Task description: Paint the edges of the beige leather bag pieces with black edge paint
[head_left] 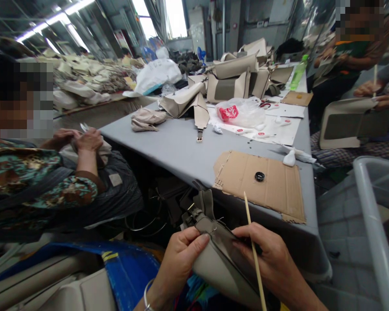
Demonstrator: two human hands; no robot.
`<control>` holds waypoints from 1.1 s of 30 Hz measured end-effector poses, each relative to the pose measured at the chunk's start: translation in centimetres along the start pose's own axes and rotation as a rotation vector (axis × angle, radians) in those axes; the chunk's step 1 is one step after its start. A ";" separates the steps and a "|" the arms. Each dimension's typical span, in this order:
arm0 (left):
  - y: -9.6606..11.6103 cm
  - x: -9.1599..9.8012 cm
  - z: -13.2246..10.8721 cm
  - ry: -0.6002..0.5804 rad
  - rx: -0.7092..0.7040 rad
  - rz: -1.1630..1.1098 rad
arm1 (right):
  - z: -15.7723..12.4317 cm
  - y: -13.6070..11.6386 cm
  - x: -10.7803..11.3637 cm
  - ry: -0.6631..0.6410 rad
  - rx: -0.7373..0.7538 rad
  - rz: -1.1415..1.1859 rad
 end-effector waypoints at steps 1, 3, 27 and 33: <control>-0.1 -0.1 -0.3 0.041 -0.012 0.020 | 0.1 -0.2 0.1 -0.002 0.006 -0.009; -0.6 -0.3 -1.2 0.129 -0.046 0.037 | 0.5 -0.5 0.4 -0.009 0.015 -0.043; -1.1 -2.1 -6.2 -0.078 0.160 -0.743 | 3.9 -0.6 1.6 -0.311 0.362 -0.184; -1.0 -1.8 -5.3 -0.047 0.243 -0.710 | 3.8 -1.1 1.5 -0.353 0.256 -0.125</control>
Point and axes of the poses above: each hand's wrist, its own z-axis towards the middle knuckle, its own x-axis out of the back of the hand, y = z × x, the point moved 1 cm from there along z, towards the middle knuckle, and after that the axes turned 9 degrees about z, right-handed, at the moved point
